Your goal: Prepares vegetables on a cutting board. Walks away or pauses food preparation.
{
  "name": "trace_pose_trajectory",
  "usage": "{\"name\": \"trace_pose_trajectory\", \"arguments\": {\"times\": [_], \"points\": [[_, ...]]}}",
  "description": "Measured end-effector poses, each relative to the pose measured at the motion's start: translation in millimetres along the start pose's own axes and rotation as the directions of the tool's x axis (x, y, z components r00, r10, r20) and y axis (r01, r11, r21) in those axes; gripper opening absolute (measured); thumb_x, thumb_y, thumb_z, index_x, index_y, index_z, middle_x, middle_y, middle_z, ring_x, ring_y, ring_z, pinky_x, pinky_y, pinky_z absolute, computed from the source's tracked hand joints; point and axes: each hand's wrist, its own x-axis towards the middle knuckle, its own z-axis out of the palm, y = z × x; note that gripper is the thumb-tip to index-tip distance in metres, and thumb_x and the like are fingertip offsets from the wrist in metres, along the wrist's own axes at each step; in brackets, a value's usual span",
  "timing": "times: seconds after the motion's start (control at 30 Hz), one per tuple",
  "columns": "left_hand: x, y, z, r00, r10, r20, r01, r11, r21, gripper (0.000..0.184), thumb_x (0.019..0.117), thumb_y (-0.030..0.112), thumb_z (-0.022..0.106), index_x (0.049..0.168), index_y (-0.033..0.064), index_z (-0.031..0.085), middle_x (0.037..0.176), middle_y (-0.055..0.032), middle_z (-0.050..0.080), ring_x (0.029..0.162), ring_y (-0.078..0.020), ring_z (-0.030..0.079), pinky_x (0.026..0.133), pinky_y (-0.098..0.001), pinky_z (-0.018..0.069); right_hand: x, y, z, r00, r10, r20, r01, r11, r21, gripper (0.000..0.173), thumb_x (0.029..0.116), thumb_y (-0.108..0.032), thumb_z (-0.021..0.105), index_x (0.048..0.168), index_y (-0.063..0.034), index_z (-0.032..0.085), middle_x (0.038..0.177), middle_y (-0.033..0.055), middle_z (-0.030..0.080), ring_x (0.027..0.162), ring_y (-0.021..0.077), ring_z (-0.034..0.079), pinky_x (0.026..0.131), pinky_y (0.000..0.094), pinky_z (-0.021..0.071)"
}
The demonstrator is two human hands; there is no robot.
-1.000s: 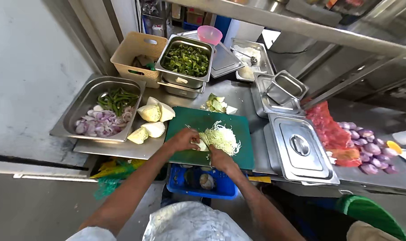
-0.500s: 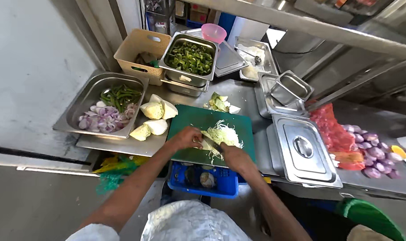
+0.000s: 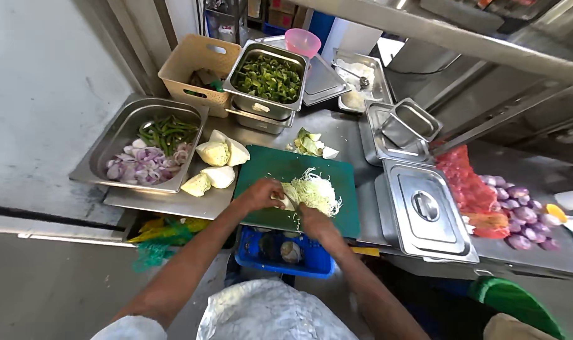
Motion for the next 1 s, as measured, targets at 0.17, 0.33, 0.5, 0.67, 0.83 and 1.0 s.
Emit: {"name": "trace_pose_trajectory", "arguments": {"times": [0.17,0.33,0.5,0.67,0.83,1.0], "points": [[-1,10,-6,1.0,-0.014,-0.002,0.014,1.0,0.01,0.023,0.0838,0.025,0.087,0.093,0.0057,0.078,0.1,-0.0083,0.074,0.097,-0.0207,0.071,0.094,-0.0423,0.0579,-13,8,-29,0.999,-0.049,0.013,0.05,0.997,-0.057,0.033,0.1065,-0.023,0.052,0.139,-0.0175,0.054,0.107,0.0202,0.071,0.099,0.0417,0.071,0.081,0.0629,0.0563],[-3,2,1,0.999,0.003,-0.045,-0.004,1.0,-0.021,0.024,0.0838,0.027,0.086,0.093,0.0067,0.078,0.101,-0.0067,0.074,0.1,-0.0184,0.07,0.096,-0.0404,0.0576,-10,-4,-8,1.0,0.015,0.017,-0.014,1.0,-0.016,0.037,0.1033,-0.018,0.053,0.14,-0.0131,0.051,0.109,0.0211,0.07,0.1,0.0417,0.07,0.082,0.0622,0.0565],[-11,14,-2,0.996,-0.058,-0.065,0.058,0.998,0.008,0.026,0.0832,0.026,0.087,0.097,0.0056,0.077,0.103,-0.0082,0.074,0.098,-0.0193,0.071,0.094,-0.0404,0.0585,18,-8,24,1.0,-0.001,-0.006,0.001,0.998,0.058,0.036,0.1078,-0.023,0.048,0.143,-0.0133,0.045,0.108,0.0219,0.07,0.102,0.0423,0.071,0.084,0.0608,0.0572],[-14,8,-8,0.998,0.004,-0.06,-0.004,1.0,0.003,0.014,0.0886,0.019,0.082,0.095,0.0075,0.079,0.104,-0.0058,0.075,0.101,-0.016,0.071,0.097,-0.0372,0.058,20,-7,25,1.0,-0.003,-0.012,0.003,0.998,0.069,0.037,0.1069,-0.022,0.05,0.142,-0.014,0.045,0.106,0.0206,0.071,0.1,0.0412,0.072,0.083,0.0605,0.0575],[3,2,-12,0.996,0.045,0.081,-0.043,0.999,-0.027,0.015,0.0913,0.018,0.078,0.09,0.0038,0.077,0.096,-0.0084,0.073,0.093,-0.0193,0.07,0.092,-0.0409,0.058,-22,-8,-21,0.999,0.027,-0.02,-0.028,0.998,-0.065,0.034,0.1053,-0.017,0.051,0.139,-0.0174,0.052,0.106,0.0193,0.071,0.099,0.0411,0.071,0.081,0.0603,0.0573],[4,3,-14,0.992,0.029,0.12,-0.026,0.999,-0.027,0.013,0.092,0.018,0.077,0.089,0.0047,0.078,0.097,-0.0078,0.073,0.094,-0.0184,0.07,0.091,-0.04,0.0582,-12,-10,-7,0.999,0.035,0.0,-0.035,0.999,-0.024,0.037,0.1027,-0.016,0.055,0.14,-0.0138,0.052,0.107,0.0204,0.071,0.1,0.0415,0.071,0.081,0.0605,0.0569]]}}
